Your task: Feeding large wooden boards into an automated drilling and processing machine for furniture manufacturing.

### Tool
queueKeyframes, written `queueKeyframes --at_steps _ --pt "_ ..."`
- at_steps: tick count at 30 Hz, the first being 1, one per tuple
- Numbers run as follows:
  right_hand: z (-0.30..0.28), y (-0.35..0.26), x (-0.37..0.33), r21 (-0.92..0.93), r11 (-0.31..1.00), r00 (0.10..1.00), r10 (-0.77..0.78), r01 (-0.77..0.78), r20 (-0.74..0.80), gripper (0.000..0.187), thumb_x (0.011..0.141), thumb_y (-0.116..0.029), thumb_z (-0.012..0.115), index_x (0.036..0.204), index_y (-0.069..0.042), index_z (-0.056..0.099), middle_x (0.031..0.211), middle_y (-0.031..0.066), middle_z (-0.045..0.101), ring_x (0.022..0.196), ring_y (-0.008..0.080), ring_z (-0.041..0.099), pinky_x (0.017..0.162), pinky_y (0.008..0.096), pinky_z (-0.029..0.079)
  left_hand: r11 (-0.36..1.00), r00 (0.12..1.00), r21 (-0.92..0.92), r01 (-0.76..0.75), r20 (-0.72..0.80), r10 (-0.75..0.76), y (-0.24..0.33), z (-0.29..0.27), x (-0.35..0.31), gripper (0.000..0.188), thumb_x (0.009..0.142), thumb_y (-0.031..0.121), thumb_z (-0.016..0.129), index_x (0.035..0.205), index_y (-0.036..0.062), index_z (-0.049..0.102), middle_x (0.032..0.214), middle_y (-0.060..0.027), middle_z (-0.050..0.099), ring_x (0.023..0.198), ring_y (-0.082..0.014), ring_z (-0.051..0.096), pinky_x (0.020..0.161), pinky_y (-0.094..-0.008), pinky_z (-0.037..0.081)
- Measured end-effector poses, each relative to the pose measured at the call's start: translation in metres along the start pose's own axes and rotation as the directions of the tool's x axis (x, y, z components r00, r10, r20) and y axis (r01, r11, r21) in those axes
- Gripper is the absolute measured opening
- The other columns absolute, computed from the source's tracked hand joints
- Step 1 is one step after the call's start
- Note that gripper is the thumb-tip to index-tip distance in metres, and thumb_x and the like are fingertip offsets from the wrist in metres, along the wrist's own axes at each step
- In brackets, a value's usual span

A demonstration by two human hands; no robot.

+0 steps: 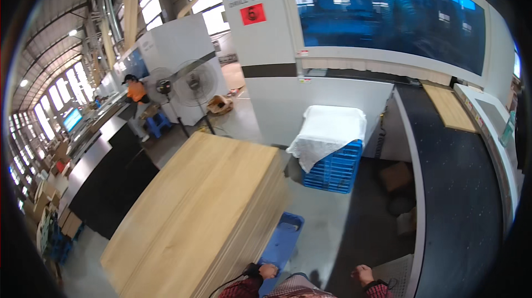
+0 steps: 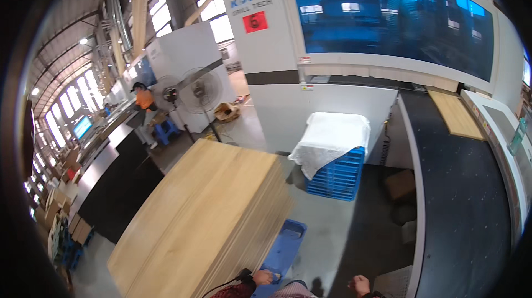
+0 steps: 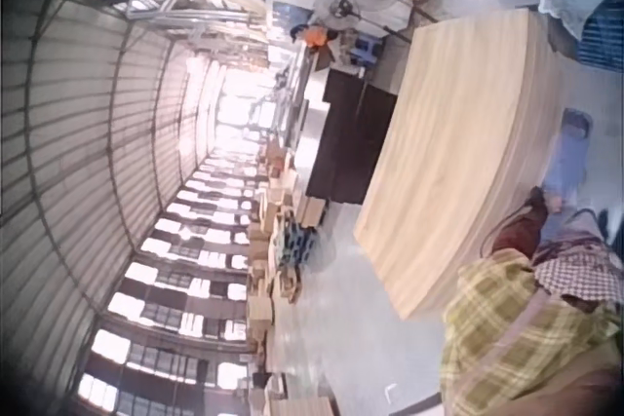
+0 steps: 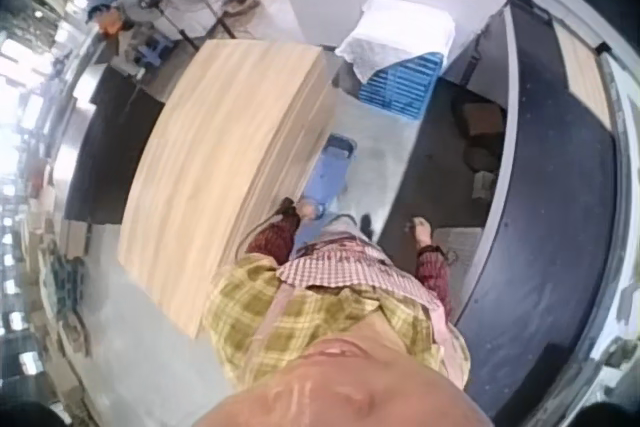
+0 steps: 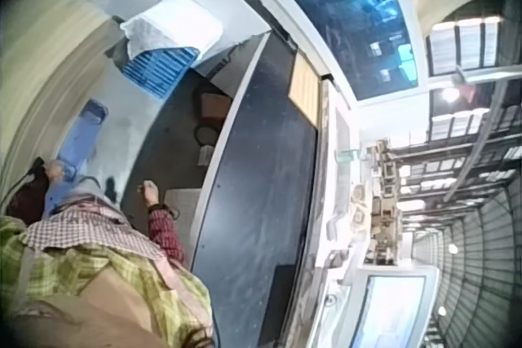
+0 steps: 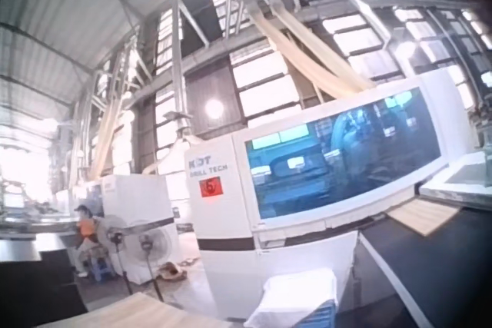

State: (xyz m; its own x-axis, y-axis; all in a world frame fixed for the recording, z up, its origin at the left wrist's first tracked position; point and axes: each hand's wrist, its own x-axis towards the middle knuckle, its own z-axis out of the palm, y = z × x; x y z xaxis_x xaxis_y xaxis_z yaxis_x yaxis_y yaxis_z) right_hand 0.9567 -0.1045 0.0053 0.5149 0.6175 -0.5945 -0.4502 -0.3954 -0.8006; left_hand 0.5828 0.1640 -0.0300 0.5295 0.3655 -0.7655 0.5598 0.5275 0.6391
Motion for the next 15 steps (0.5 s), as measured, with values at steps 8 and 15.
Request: queueKeyframes --at_steps 8,15 --pt "0.055 -0.071 0.1 0.091 0.996 0.995 0.012 -0.021 0.099 0.017 0.088 -0.017 0.043 0.092 -0.004 0.054 0.075 0.0066 0.061 0.064 0.0147 0.059 0.056 0.0263 0.047 0.939 0.994 0.326 -0.111 0.051 0.1 0.121 0.01 0.115 0.016 0.075 0.015 0.051 0.085 0.0045 0.056 0.07 -0.0099 0.055 0.061 -0.0219 0.054 0.053 -0.033 0.043" --pt "0.071 -0.155 0.182 -0.237 0.941 0.962 -0.202 0.242 0.181 0.02 0.087 -0.02 0.047 0.089 -0.002 0.056 0.072 0.0036 0.06 0.062 0.0085 0.055 0.056 0.0229 0.045 0.118 0.73 0.807 -0.579 0.449 0.515 0.25 -0.096 0.295 0.027 0.077 0.023 0.057 0.092 0.0008 0.057 0.069 -0.0053 0.056 0.059 -0.0169 0.052 0.054 -0.0326 0.043"
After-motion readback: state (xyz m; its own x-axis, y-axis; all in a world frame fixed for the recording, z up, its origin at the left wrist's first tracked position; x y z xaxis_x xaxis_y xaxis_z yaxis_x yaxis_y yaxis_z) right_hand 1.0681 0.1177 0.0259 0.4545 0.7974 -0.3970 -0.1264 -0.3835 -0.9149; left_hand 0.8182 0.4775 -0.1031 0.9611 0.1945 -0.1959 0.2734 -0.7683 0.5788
